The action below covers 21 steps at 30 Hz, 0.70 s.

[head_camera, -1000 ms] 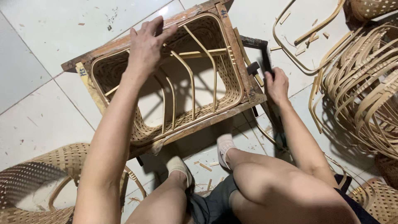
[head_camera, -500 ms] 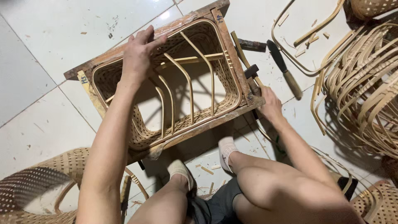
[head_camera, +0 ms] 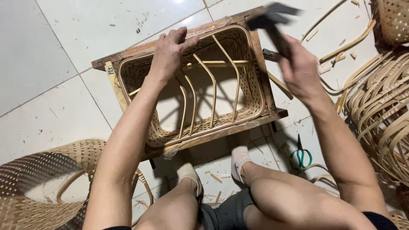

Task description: The person weaves a rectangular basket using thin wooden strips and a wooden mold. They insert and bend strips into the mold, adjust the weave, and use a hammer to secure the structure.

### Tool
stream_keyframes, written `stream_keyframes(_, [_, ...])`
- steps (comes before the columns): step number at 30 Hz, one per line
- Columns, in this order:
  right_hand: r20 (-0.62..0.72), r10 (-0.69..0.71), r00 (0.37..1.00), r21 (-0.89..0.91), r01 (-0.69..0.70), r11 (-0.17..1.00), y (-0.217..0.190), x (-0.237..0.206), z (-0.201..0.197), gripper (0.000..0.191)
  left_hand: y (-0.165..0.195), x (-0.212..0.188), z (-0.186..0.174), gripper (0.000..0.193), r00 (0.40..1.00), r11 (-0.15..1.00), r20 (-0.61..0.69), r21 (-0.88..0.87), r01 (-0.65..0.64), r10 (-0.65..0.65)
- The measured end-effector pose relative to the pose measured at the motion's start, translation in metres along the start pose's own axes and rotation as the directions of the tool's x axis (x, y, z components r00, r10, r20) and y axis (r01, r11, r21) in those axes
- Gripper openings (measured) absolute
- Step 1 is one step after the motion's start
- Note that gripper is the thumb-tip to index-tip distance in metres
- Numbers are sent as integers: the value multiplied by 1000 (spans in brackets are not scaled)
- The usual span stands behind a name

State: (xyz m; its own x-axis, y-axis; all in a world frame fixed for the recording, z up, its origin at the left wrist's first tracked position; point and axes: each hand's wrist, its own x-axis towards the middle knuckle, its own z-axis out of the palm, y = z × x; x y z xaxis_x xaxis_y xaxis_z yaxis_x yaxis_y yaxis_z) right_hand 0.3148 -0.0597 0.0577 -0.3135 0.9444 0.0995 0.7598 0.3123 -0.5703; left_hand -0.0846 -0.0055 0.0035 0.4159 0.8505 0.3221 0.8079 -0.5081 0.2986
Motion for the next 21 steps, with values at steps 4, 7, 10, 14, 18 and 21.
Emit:
stream_keyframes(4, [14, -231, 973, -89, 232, 969, -42, 55, 36, 46, -1, -1, 1, 54, 1000, 999, 18, 45, -12, 11])
stream_keyframes(7, [110, -175, 978, -137, 190, 972, -46, 64, 38, 49, -3, -3, 2, 54, 999, 997, -5, 67, -37, 37])
stream_keyframes(10, [12, -181, 983, -130, 181, 975, -40, 50, 23, 48, -4, -4, 7, 49, 1000, 999, 0, 36, -15, 15])
stream_keyframes(14, [-131, -169, 977, -71, 161, 984, -32, 25, 6, 51, -4, 0, 17, 46, 999, 1000, 17, 12, 28, -28])
stream_keyframes(18, [30, 25, 999, -148, -20, 989, -22, 13, 3, 45, -3, 2, 19, 49, 999, 999, -39, 42, 14, -12])
stream_keyframes(21, [-42, -33, 999, -133, 27, 991, -16, -2, 6, 47, -2, 0, 17, 42, 997, 998, 23, -10, 68, -68])
